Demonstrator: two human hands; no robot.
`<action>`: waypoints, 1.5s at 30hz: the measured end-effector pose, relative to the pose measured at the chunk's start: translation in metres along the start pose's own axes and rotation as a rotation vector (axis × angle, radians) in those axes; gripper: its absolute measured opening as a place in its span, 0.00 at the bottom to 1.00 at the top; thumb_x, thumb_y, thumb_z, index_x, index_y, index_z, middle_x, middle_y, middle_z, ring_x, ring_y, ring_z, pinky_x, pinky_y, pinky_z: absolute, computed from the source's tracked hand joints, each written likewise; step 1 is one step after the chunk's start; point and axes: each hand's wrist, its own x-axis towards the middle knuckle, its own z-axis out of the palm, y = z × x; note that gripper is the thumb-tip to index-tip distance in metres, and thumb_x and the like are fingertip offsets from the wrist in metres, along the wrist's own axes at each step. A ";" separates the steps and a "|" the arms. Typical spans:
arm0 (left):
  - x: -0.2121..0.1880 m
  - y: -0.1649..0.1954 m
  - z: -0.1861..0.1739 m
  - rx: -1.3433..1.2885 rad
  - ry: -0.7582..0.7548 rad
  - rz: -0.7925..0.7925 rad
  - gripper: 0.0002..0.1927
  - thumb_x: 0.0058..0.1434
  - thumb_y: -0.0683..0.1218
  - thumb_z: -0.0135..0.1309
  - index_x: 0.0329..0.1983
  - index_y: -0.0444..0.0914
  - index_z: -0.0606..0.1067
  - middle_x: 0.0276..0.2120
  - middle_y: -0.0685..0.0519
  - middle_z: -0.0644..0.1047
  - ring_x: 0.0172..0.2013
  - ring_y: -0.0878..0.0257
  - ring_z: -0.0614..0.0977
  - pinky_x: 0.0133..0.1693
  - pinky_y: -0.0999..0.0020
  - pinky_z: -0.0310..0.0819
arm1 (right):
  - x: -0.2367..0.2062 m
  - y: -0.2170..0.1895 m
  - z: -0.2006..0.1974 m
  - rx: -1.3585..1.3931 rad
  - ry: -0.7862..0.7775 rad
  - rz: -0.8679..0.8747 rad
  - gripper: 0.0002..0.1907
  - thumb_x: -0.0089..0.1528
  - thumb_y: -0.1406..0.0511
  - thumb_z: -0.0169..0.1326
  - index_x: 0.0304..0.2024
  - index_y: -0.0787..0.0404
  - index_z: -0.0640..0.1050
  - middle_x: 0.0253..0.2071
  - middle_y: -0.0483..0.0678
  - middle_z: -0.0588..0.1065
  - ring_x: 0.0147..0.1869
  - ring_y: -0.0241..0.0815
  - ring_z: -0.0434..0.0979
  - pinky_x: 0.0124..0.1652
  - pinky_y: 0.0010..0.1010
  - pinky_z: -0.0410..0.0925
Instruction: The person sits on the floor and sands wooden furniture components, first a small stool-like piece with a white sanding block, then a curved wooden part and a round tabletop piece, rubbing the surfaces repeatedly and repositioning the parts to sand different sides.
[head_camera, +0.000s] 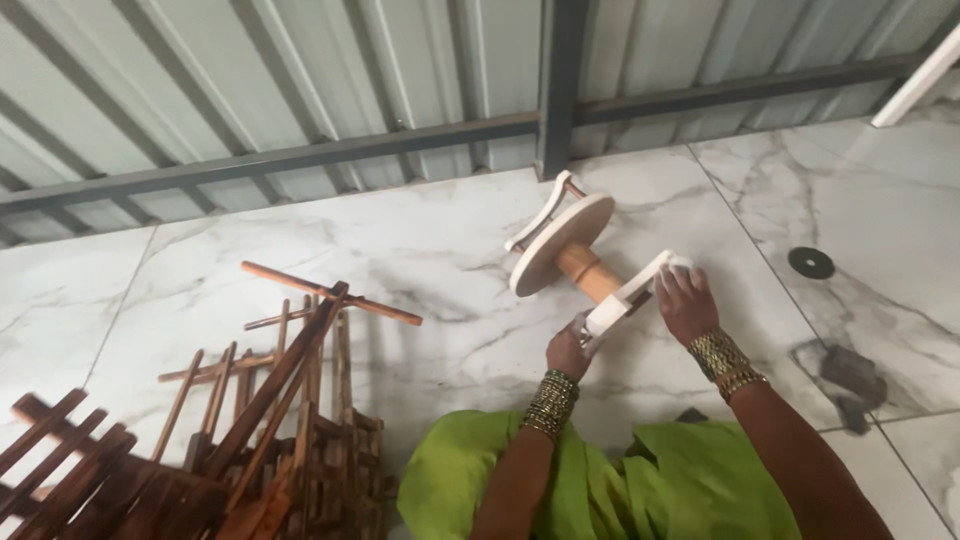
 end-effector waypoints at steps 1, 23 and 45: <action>0.000 0.001 -0.001 0.009 0.000 0.009 0.28 0.60 0.56 0.63 0.63 0.48 0.72 0.39 0.50 0.83 0.38 0.53 0.86 0.39 0.57 0.79 | -0.005 -0.003 0.004 -0.007 -0.013 -0.038 0.21 0.58 0.64 0.52 0.53 0.65 0.79 0.57 0.52 0.76 0.62 0.47 0.73 0.61 0.49 0.64; -0.001 -0.019 0.005 0.182 0.088 0.093 0.30 0.62 0.62 0.60 0.61 0.42 0.72 0.50 0.44 0.79 0.38 0.44 0.83 0.39 0.51 0.79 | -0.008 -0.004 0.039 0.081 0.034 -0.280 0.06 0.57 0.67 0.52 0.34 0.57 0.79 0.37 0.45 0.75 0.51 0.44 0.75 0.54 0.39 0.66; 0.006 -0.011 0.025 0.154 0.131 0.384 0.38 0.58 0.40 0.58 0.74 0.38 0.61 0.65 0.43 0.72 0.61 0.48 0.75 0.62 0.55 0.67 | 0.036 0.006 -0.022 0.468 0.107 0.424 0.14 0.64 0.67 0.52 0.50 0.48 0.83 0.57 0.46 0.78 0.67 0.47 0.73 0.63 0.50 0.61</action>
